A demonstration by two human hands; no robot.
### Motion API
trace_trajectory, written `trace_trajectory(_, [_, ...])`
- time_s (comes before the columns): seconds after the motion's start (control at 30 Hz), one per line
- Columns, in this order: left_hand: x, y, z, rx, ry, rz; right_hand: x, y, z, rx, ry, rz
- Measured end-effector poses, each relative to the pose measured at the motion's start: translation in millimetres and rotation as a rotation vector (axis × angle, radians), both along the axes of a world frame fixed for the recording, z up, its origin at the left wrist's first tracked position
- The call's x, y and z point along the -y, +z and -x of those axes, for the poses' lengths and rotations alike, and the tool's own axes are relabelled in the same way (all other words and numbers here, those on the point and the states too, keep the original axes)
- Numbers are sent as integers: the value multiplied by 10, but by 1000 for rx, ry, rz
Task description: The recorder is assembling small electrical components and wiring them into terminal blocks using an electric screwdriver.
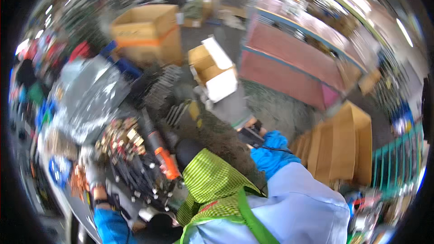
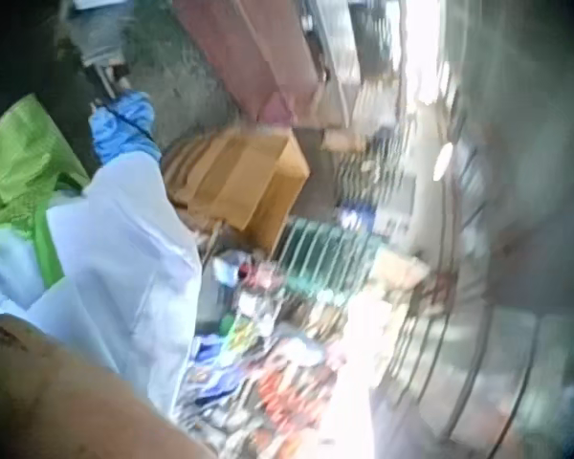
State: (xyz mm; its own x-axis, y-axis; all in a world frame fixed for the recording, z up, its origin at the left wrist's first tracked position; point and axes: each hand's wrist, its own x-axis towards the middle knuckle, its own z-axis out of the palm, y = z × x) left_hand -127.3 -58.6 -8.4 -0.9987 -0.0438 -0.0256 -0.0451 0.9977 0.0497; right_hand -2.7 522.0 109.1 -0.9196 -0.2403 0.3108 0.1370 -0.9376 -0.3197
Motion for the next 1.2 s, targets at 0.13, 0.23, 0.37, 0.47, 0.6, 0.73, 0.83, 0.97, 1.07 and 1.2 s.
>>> trace_trajectory(0.13, [257,-113,388,103,-279,549,-497,-596,-525,122,-416,119])
trace_trajectory(0.23, [96,-12,696,114,-220,405,-822,-1009,-973,317,-755,162])
trace_trajectory(0.37, [-434,175,768,113,-212,332,-1269,-1244,-1853,469,-1061,31])
trace_trajectory(0.47, [-786,278,693,126,-227,307,-1606,-1210,-2319,549,-1310,97])
trace_trajectory(0.6, [-1155,384,664,132,-249,289,-2119,-847,-2861,417,-1629,-15])
trace_trajectory(0.73, [-1377,408,654,133,-266,283,-2533,-306,-3356,554,-1880,-134])
trace_trajectory(0.83, [-1559,441,632,135,-284,294,-2545,-139,-3647,608,-2186,-524])
trace_trajectory(0.97, [-1699,495,608,123,-321,302,-2867,-53,-4044,768,-2801,-998])
trace_trajectory(1.07, [-1662,581,611,112,-345,280,-3258,-13,-4660,1013,-3061,-1369])
trace_trajectory(1.2, [-795,757,332,130,-339,206,-3444,-228,-5173,1505,-2465,-1444])
